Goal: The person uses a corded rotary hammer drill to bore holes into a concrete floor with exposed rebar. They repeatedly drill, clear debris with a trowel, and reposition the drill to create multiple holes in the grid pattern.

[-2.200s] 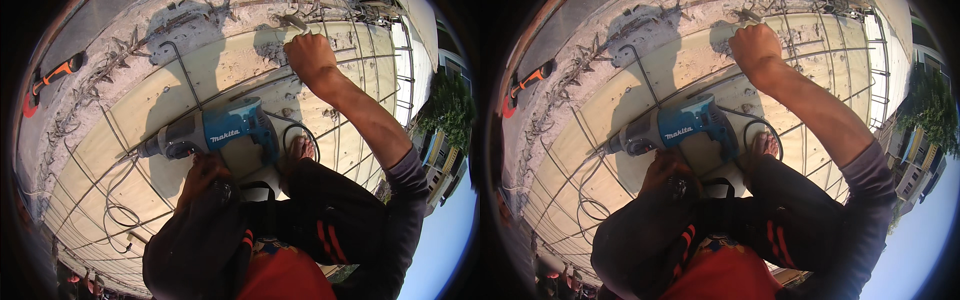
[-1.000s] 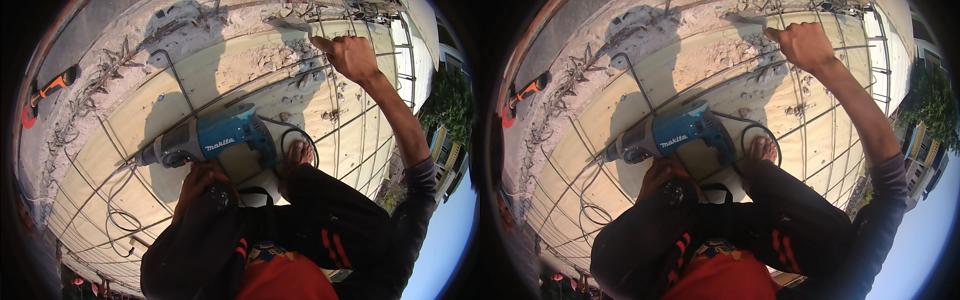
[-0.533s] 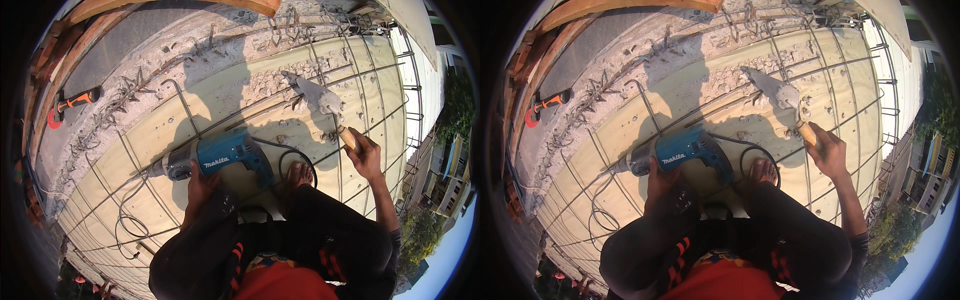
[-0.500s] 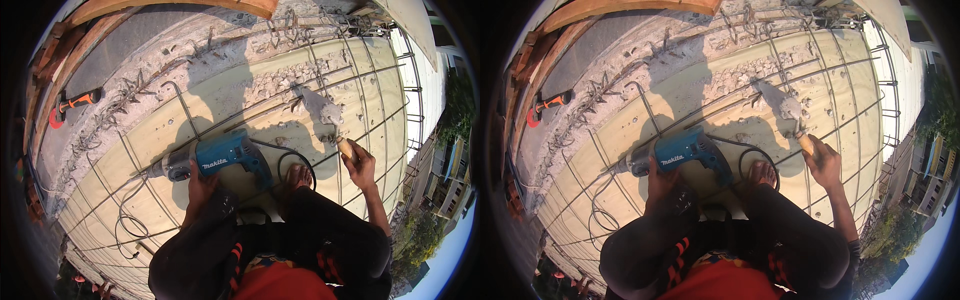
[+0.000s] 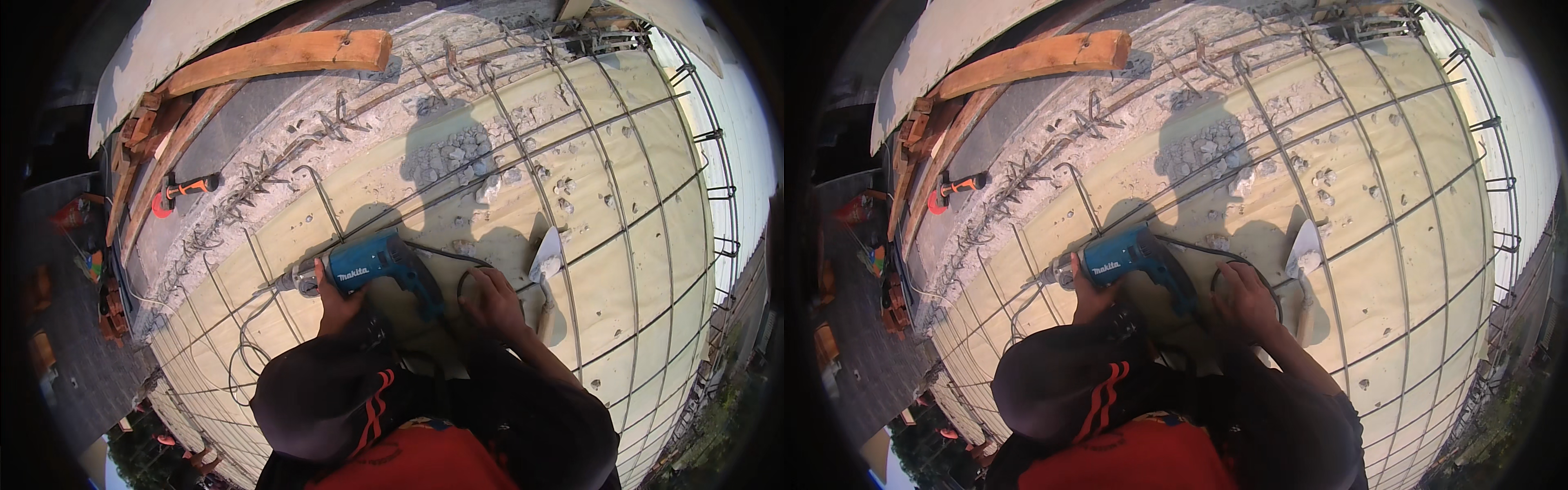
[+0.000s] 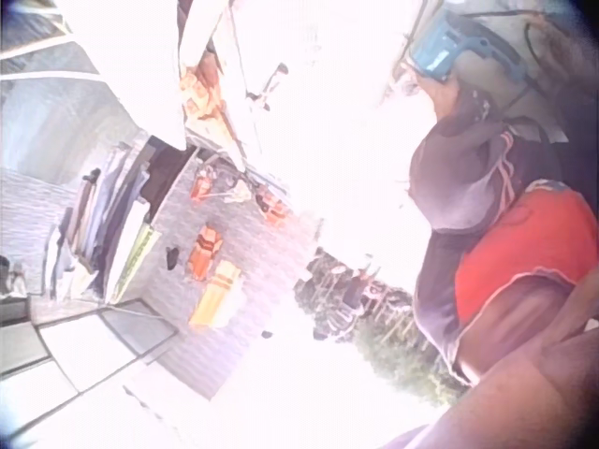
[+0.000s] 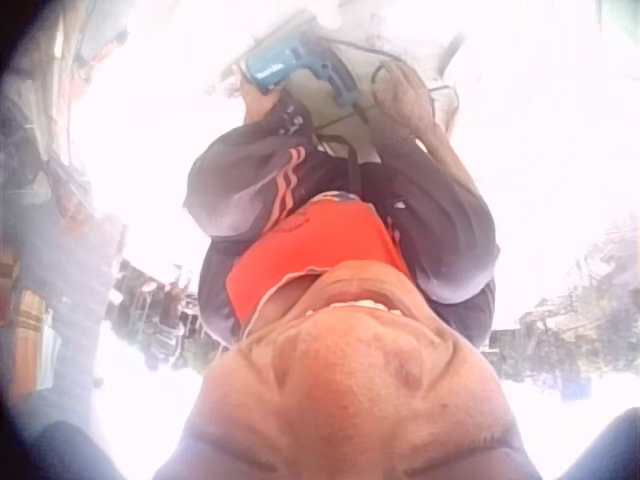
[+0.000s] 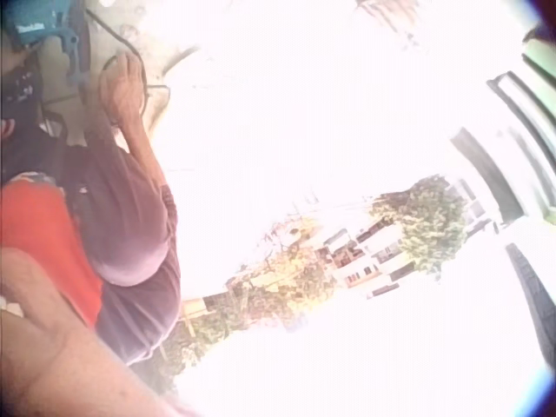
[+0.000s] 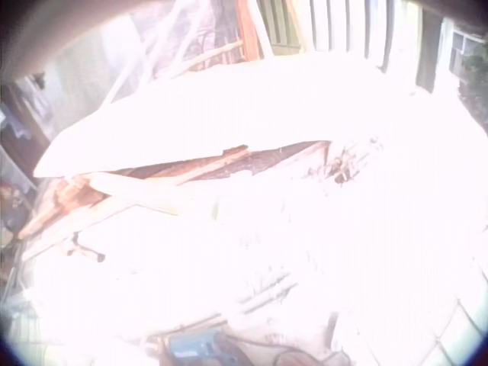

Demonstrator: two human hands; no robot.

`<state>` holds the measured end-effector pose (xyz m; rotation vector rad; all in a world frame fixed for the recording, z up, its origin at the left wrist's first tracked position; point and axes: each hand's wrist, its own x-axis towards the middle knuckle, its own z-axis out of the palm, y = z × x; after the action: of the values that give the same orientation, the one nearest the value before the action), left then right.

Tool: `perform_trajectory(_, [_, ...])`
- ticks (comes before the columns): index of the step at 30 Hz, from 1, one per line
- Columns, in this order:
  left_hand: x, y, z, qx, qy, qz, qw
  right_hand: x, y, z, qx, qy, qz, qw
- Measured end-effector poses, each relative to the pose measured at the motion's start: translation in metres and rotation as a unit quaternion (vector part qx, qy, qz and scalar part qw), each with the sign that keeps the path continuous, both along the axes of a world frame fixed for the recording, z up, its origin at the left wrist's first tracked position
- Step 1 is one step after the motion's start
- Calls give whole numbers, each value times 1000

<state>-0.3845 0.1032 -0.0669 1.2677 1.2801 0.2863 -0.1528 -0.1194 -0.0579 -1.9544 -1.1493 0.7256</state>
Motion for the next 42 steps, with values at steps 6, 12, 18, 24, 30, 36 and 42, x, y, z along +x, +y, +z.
perform_trajectory(6, [-10,-11,-13,-6,-104,86,991,-53,97,-37,-106,209,50,971])
perform_trajectory(12, [31,1,30,-261,-191,448,834,-49,97,-20,32,223,71,972])
perform_trajectory(18, [69,-23,109,-139,-299,339,881,2,72,69,36,327,109,938])
perform_trajectory(24, [124,14,190,-262,-447,231,824,84,30,174,195,141,69,968])
perform_trajectory(30, [219,-28,204,-311,-288,94,901,109,-37,205,199,254,-128,938])
perform_trajectory(36, [288,-84,182,-420,-412,117,800,104,-85,235,194,169,-212,943])
perform_trajectory(42, [282,-96,137,-538,-496,135,668,88,-59,262,-52,295,-185,936])
